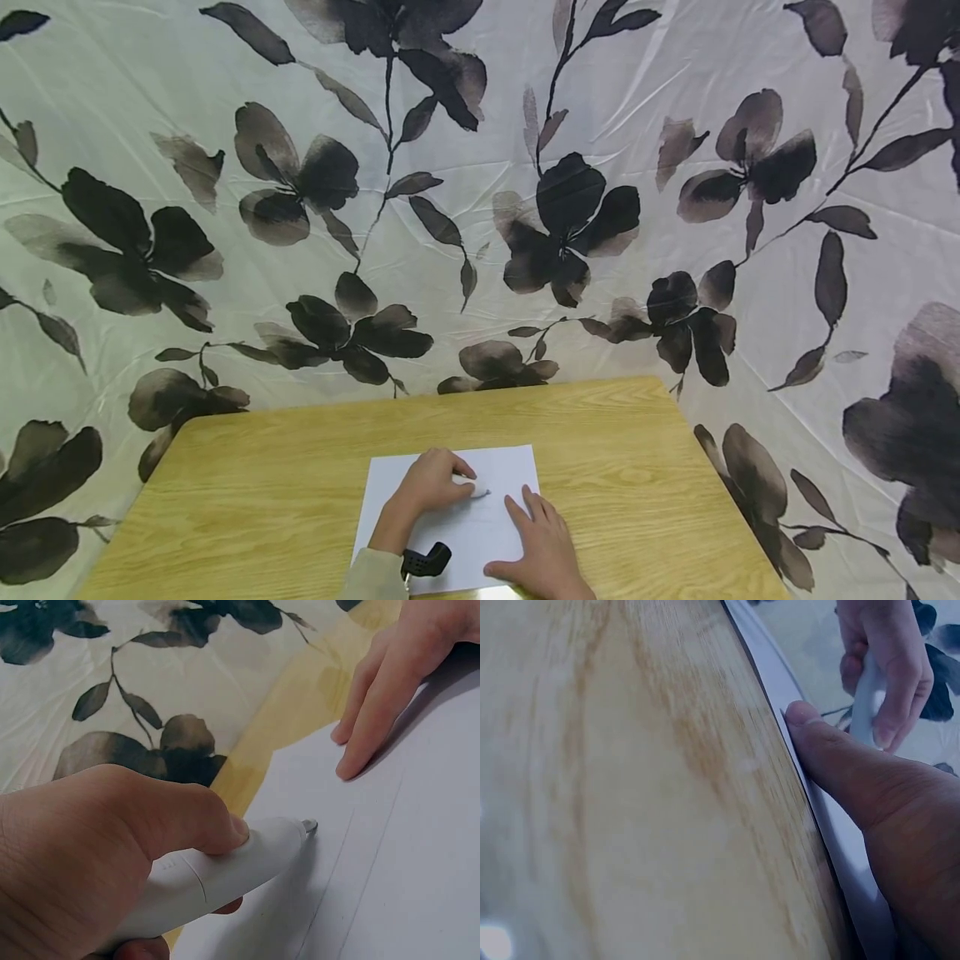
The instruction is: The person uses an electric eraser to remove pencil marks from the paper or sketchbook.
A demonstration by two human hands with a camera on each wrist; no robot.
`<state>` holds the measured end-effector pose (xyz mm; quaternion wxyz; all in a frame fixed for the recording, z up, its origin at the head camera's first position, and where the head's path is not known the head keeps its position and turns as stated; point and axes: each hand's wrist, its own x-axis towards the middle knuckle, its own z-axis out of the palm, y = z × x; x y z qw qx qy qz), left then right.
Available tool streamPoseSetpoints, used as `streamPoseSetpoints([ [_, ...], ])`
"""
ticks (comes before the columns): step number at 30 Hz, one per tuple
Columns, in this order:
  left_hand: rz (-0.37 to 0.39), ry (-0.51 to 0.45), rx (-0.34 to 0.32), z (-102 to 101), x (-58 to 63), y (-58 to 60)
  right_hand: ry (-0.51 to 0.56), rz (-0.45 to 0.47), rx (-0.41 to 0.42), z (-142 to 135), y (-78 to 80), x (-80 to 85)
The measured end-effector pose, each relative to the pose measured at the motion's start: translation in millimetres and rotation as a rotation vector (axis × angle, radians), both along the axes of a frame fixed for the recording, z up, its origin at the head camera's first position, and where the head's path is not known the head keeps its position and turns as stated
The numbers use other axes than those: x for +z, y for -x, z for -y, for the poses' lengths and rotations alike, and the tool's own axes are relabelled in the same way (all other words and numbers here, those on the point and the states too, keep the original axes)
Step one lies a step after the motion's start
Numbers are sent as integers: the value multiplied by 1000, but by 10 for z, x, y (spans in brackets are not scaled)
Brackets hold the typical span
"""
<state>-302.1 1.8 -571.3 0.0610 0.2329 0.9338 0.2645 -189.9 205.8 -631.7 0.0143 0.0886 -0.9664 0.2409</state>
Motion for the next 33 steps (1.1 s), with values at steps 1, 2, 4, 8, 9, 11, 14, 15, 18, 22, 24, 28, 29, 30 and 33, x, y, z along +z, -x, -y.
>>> streamPoseSetpoints([
  [1,-1,1,-6,-20,-4,2,-1,3,-1,-4,2,2],
  [2,-1,3,-11,-40,-7,4,-5,9,-3,-8,4,2],
  [4,-6,7,-10,-58,-6,5,-7,18,-3,-8,9,3],
  [8,-7,10,4,-31,-7,1,-8,25,-4,14,10,7],
  [9,-4,7,8,-13,-9,1,-5,24,-3,17,8,11],
  [11,10,-11,16,45,-26,-2,-11,32,-2,25,2,16],
  [14,20,-63,29,180,-45,-14,-10,54,-5,34,-5,39],
  [15,20,-90,27,237,-48,-22,-7,57,-7,33,-6,44],
  [18,-3,-134,24,435,-55,-49,-4,43,-10,25,-10,49],
  [22,-12,-154,37,758,-68,-143,-2,-13,-8,25,-21,25],
  [24,-3,-167,55,906,-80,-205,3,-31,-1,19,-12,20],
  [28,20,-190,101,1144,-123,-355,8,12,25,18,-7,5],
  [29,8,-194,105,1191,-139,-388,7,29,29,19,-7,-1],
  [30,3,-195,114,1230,-149,-416,5,44,28,19,-7,-3],
  [33,-19,-197,136,1308,-165,-462,-5,45,15,16,0,-9],
])
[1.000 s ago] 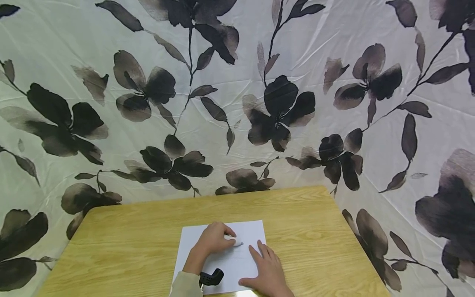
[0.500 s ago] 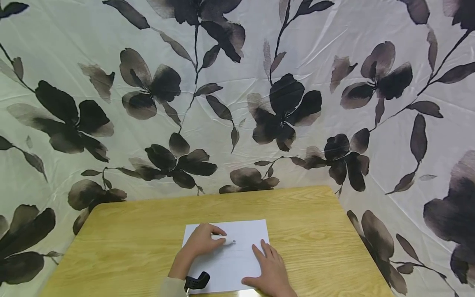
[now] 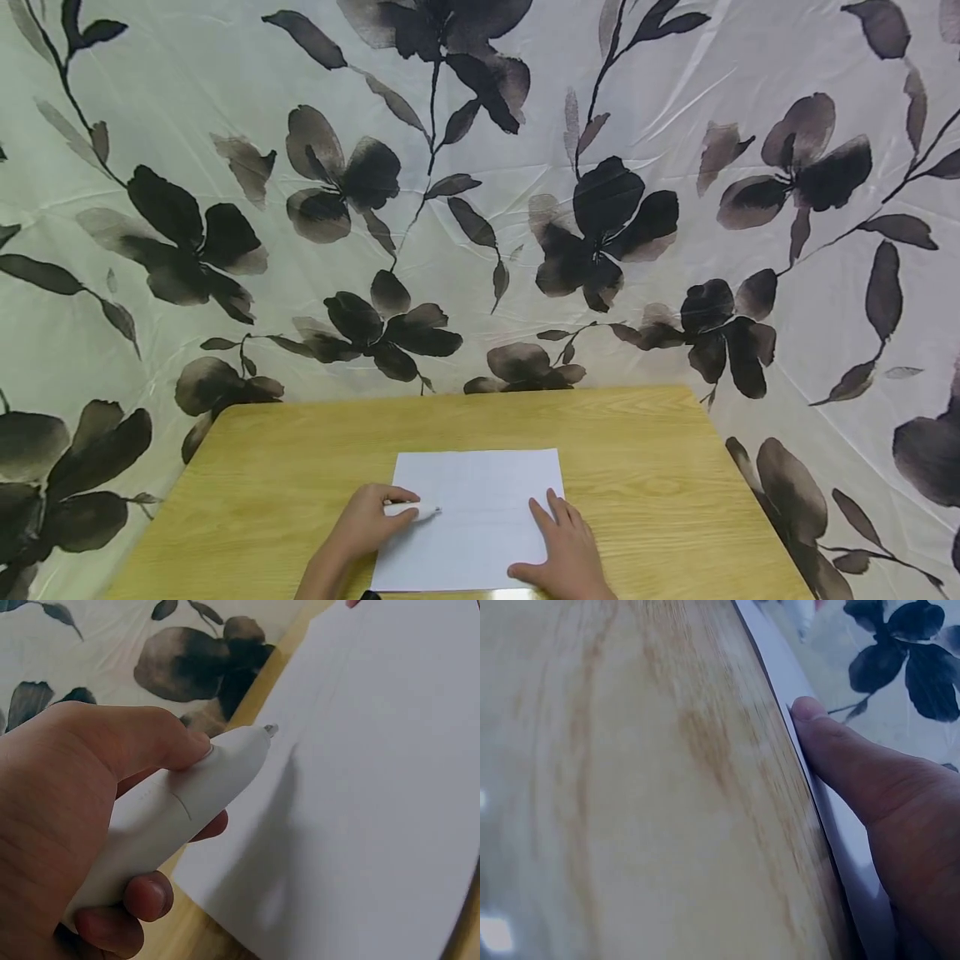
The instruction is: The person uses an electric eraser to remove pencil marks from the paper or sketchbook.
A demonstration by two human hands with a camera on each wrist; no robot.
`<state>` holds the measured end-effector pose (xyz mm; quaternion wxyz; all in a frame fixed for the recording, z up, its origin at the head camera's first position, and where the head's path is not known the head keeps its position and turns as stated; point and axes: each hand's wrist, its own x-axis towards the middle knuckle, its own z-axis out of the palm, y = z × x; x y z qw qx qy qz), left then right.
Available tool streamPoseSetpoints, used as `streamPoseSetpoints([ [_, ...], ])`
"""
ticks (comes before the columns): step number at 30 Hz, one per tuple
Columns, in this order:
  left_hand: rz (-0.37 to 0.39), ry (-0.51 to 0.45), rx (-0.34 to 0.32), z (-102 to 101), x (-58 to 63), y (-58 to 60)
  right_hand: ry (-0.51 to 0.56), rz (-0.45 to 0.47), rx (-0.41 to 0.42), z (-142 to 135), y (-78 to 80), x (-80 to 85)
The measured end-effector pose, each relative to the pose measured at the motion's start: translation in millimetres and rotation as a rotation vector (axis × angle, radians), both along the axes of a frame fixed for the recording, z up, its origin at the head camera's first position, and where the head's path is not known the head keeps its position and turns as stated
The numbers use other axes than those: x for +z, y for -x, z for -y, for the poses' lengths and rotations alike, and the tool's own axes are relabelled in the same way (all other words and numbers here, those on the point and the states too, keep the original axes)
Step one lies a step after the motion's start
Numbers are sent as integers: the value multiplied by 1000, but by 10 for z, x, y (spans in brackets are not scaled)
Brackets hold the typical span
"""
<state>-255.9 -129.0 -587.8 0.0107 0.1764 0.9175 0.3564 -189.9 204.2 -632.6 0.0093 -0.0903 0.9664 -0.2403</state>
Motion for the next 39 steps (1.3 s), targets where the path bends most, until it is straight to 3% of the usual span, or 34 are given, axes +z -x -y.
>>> streamPoseSetpoints([
  [5,-34,30,17,33,-17,-31,3,-45,-16,-2,-10,7],
  [17,-48,107,-10,-57,-11,-37,8,-41,-9,26,-37,18],
  [24,-43,117,-8,-95,-29,-33,-10,-55,-20,-2,-30,-34],
  [39,-52,119,5,-94,-25,-27,18,-33,-19,24,-19,29],
])
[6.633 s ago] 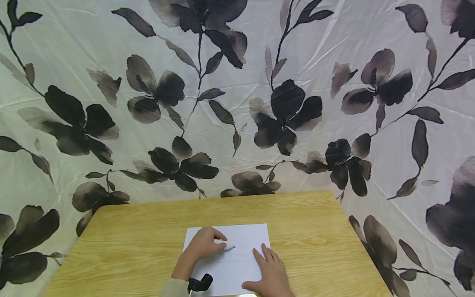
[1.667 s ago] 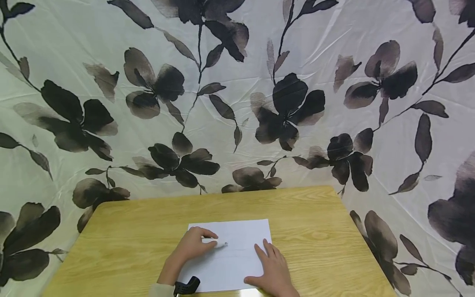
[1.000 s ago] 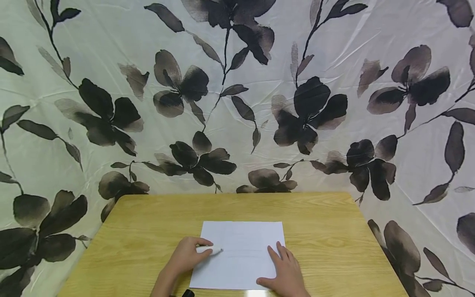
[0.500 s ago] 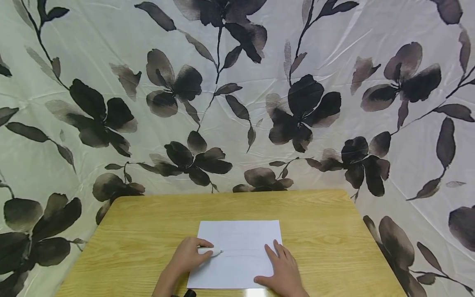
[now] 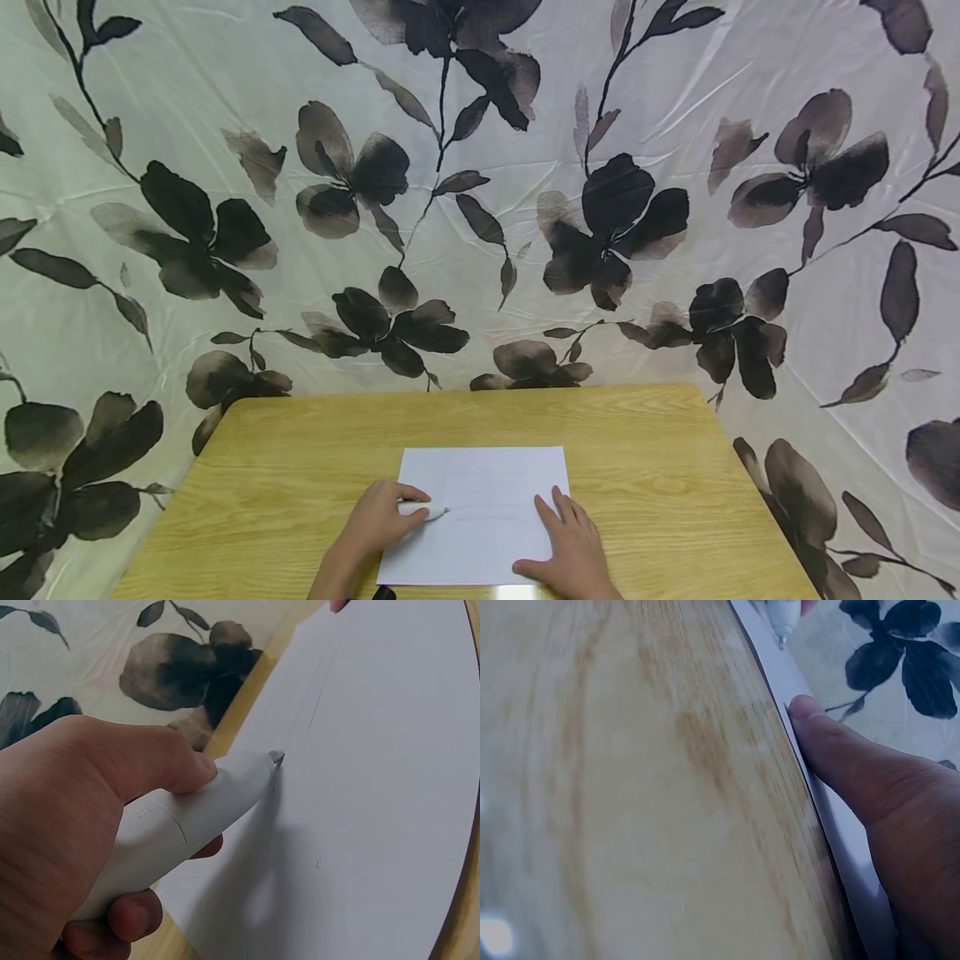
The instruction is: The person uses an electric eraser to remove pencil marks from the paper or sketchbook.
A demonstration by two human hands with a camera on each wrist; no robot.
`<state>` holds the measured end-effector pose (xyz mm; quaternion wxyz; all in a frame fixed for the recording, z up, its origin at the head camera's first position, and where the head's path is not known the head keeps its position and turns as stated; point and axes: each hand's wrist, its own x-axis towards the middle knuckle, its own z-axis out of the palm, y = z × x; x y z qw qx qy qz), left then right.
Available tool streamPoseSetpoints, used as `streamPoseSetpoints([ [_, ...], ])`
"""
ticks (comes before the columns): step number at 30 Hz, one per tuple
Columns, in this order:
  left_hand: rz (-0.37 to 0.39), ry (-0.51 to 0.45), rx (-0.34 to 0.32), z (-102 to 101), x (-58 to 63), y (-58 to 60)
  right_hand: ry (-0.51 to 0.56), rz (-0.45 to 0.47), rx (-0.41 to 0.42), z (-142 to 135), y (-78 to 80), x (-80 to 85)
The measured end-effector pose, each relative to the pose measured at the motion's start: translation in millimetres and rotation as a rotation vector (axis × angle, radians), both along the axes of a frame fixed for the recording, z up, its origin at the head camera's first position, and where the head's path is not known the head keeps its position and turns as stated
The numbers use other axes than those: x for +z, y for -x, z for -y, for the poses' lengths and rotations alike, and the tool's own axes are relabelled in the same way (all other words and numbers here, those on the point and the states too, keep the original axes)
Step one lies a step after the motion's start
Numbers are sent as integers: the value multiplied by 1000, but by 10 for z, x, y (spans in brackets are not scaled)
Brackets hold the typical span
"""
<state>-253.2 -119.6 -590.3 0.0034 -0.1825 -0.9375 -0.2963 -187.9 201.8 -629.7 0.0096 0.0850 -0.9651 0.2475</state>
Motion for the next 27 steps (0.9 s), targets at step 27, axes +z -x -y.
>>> streamPoseSetpoints([
  [27,31,16,17,-30,17,34,-23,26,-19,5,9,-21],
])
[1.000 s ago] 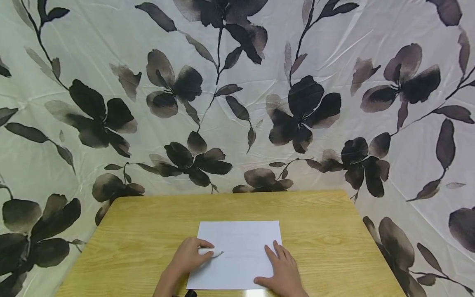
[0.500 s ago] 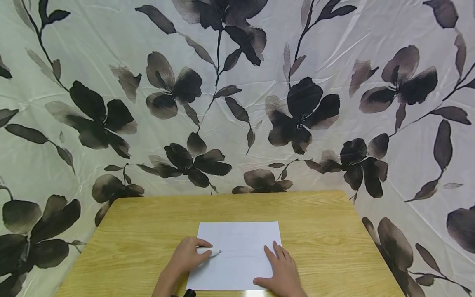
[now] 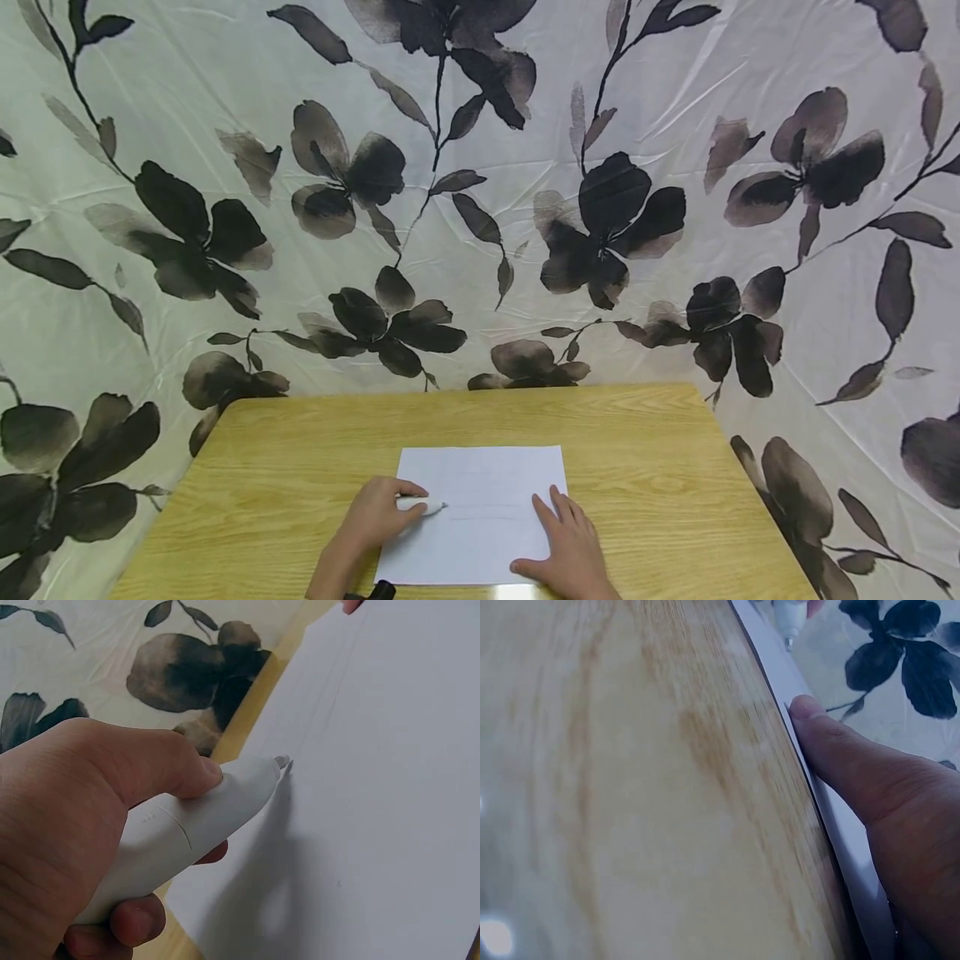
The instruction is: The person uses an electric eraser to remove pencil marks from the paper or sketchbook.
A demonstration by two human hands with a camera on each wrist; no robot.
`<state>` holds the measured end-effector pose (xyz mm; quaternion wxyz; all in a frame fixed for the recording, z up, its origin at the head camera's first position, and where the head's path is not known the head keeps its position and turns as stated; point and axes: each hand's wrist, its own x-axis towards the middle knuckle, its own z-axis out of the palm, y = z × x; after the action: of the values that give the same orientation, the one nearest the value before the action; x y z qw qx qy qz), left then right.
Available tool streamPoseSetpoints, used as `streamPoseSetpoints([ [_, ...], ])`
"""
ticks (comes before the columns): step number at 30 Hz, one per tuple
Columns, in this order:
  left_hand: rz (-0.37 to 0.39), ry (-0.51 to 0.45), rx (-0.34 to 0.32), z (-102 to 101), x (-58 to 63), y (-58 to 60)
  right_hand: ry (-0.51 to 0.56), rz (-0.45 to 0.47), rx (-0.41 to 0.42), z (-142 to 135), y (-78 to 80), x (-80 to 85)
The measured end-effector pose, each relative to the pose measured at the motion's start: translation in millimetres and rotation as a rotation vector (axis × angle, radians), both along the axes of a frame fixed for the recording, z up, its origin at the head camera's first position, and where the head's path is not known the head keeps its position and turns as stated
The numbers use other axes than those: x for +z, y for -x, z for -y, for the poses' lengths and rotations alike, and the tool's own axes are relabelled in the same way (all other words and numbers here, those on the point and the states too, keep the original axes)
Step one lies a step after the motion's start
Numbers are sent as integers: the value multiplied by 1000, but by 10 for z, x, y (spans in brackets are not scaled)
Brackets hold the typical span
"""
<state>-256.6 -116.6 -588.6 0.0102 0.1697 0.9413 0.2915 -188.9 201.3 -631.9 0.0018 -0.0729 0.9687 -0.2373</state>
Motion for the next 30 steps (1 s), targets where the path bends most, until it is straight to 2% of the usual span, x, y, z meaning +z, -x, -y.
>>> streamPoseSetpoints([
  [5,13,-12,-28,-25,25,1,-3,5,-1,-10,4,-13],
  [12,-24,11,-14,-17,92,14,7,-5,5,-16,11,-19],
  [19,-22,34,-61,-51,89,64,10,-19,2,-21,15,-22],
  [30,-22,52,-62,-79,103,68,12,-52,0,-21,-21,-29],
])
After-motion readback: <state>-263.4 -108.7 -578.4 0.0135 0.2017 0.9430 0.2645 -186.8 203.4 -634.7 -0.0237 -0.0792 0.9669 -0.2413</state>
